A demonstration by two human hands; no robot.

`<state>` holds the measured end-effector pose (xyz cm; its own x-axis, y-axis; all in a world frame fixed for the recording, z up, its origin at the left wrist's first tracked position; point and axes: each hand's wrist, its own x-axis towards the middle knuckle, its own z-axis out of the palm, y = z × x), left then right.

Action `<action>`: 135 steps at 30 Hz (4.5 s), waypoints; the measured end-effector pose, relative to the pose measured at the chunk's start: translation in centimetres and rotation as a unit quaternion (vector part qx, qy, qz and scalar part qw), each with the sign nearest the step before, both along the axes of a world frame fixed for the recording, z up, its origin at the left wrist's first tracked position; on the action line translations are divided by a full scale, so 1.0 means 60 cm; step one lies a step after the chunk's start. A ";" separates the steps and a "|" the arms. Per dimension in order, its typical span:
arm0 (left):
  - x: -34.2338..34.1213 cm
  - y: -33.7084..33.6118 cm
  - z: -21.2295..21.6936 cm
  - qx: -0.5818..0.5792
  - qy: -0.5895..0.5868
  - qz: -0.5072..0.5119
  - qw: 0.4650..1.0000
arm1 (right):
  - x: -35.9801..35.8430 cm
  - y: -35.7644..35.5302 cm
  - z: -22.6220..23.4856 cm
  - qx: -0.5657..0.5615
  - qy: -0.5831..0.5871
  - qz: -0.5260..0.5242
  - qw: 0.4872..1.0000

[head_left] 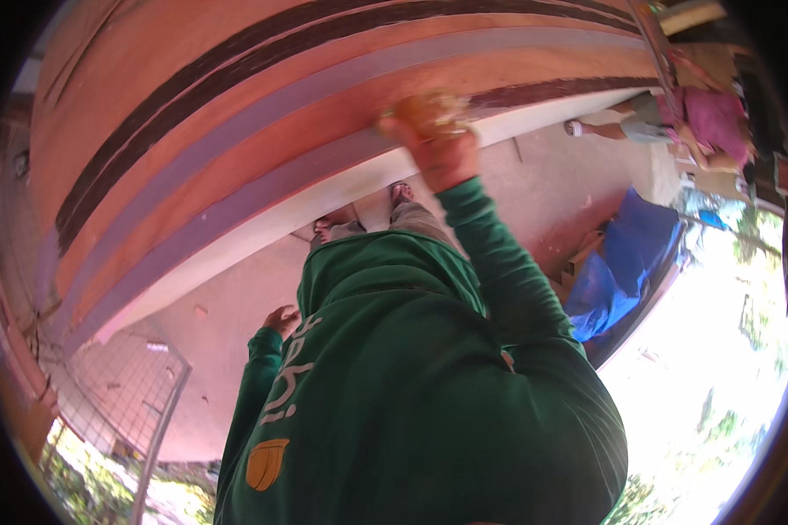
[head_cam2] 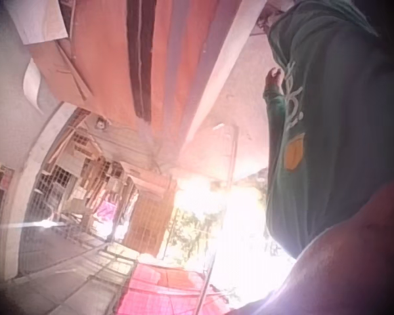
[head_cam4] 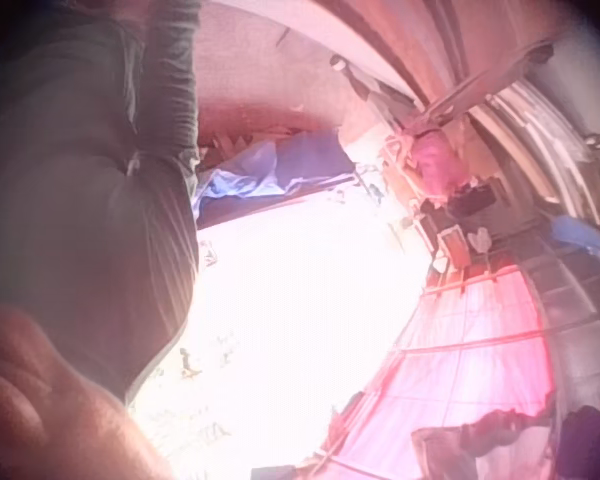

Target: The person uses a plastic bottle to wipe a curved wooden surface, moving the bottle back and forth along the surface. Another person is visible in the background, but the primary focus is on the cleaning action performed by the person.

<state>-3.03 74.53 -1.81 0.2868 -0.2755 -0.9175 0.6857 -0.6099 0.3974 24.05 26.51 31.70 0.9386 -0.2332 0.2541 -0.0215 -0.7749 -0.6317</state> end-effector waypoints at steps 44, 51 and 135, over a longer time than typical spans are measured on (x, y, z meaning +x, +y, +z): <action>0.004 -0.078 0.092 -0.006 -0.016 0.070 0.997 | -0.017 -0.123 0.002 0.037 0.010 -0.084 0.996; 0.010 -0.099 0.087 -0.024 -0.051 0.090 0.994 | -0.006 -0.341 0.020 -0.043 0.044 -0.213 0.975; -0.031 -0.011 0.044 0.028 -0.059 0.039 0.997 | 0.031 -0.079 -0.021 0.036 0.012 -0.138 0.990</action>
<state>-4.87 73.87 0.83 0.4111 -0.1970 -0.8900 0.6823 -0.5809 0.4438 25.91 21.75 30.42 0.8417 -0.4990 0.2064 -0.2416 -0.6899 -0.6824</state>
